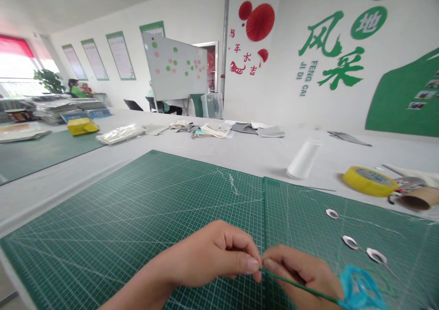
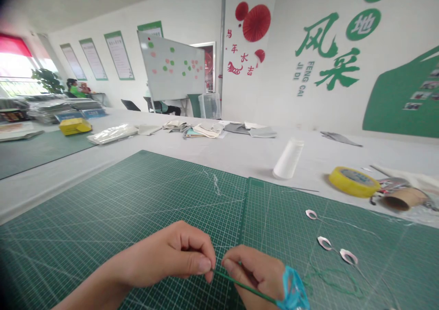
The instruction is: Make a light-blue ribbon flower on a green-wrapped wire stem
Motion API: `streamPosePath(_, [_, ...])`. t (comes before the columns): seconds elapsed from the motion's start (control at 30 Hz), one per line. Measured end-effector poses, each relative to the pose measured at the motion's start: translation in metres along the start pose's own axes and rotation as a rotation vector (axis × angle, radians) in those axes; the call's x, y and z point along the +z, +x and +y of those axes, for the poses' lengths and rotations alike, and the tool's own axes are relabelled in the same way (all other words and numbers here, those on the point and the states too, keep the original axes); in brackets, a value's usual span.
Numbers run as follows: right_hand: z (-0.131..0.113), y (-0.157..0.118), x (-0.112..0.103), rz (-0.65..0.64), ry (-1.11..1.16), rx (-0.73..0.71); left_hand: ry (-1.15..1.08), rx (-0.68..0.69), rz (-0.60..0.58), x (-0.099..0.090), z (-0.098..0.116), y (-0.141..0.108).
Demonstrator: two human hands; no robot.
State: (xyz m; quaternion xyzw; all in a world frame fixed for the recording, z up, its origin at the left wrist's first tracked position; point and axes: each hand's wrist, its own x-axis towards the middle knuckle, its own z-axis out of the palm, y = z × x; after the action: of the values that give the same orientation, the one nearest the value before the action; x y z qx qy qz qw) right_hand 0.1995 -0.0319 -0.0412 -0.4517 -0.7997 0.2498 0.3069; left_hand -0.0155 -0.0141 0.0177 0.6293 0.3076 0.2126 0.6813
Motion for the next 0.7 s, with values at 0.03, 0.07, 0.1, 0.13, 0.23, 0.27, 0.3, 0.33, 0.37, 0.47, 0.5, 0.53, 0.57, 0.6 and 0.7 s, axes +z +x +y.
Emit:
streamPosePath(0.03, [0.002,0.001,0.000,0.005,0.012,-0.005,0.021,-0.004,-0.015,0.000,-0.001,-0.001])
streamPosePath(0.07, [0.003,0.001,0.000,0.005,0.032,-0.010,0.046,0.000,-0.026,-0.001,-0.001,-0.001])
streamPosePath(0.1, [0.004,0.002,-0.001,-0.004,0.060,-0.015,0.070,0.011,-0.036,-0.001,-0.002,-0.001])
streamPosePath(0.13, [0.004,0.002,-0.002,-0.021,0.091,-0.011,0.090,0.024,-0.049,-0.001,-0.002,-0.002])
streamPosePath(0.23, [0.004,0.002,-0.008,-0.074,0.200,0.064,0.132,0.052,-0.103,-0.002,-0.003,-0.001])
streamPosePath(0.27, [0.003,0.002,-0.010,-0.083,0.230,0.088,0.146,0.046,-0.122,-0.002,-0.003,-0.001])
streamPosePath(0.3, [0.003,0.002,-0.013,-0.087,0.247,0.103,0.165,0.035,-0.140,-0.002,-0.003,-0.001])
streamPosePath(0.33, [0.003,0.002,-0.015,-0.086,0.247,0.109,0.194,0.022,-0.153,-0.001,-0.002,-0.002])
streamPosePath(0.37, [0.003,0.003,-0.017,-0.081,0.232,0.105,0.231,0.009,-0.163,-0.001,-0.001,-0.002])
streamPosePath(0.47, [0.000,0.004,-0.023,-0.079,0.139,0.056,0.387,-0.009,-0.152,0.001,0.001,-0.004])
streamPosePath(0.5, [-0.002,0.004,-0.025,-0.076,0.108,0.031,0.445,-0.006,-0.131,0.002,0.001,-0.004])
streamPosePath(0.53, [-0.004,0.004,-0.027,-0.073,0.077,0.001,0.501,0.000,-0.102,0.002,0.001,-0.004])
streamPosePath(0.57, [-0.006,0.004,-0.029,-0.069,0.042,-0.036,0.553,0.009,-0.067,0.003,0.001,-0.004])
streamPosePath(0.6, [-0.008,0.003,-0.031,-0.064,0.001,-0.076,0.601,0.017,-0.031,0.004,0.001,-0.003])
streamPosePath(0.7, [-0.014,-0.002,-0.034,0.000,-0.176,-0.219,0.709,0.026,0.082,0.006,-0.001,-0.002])
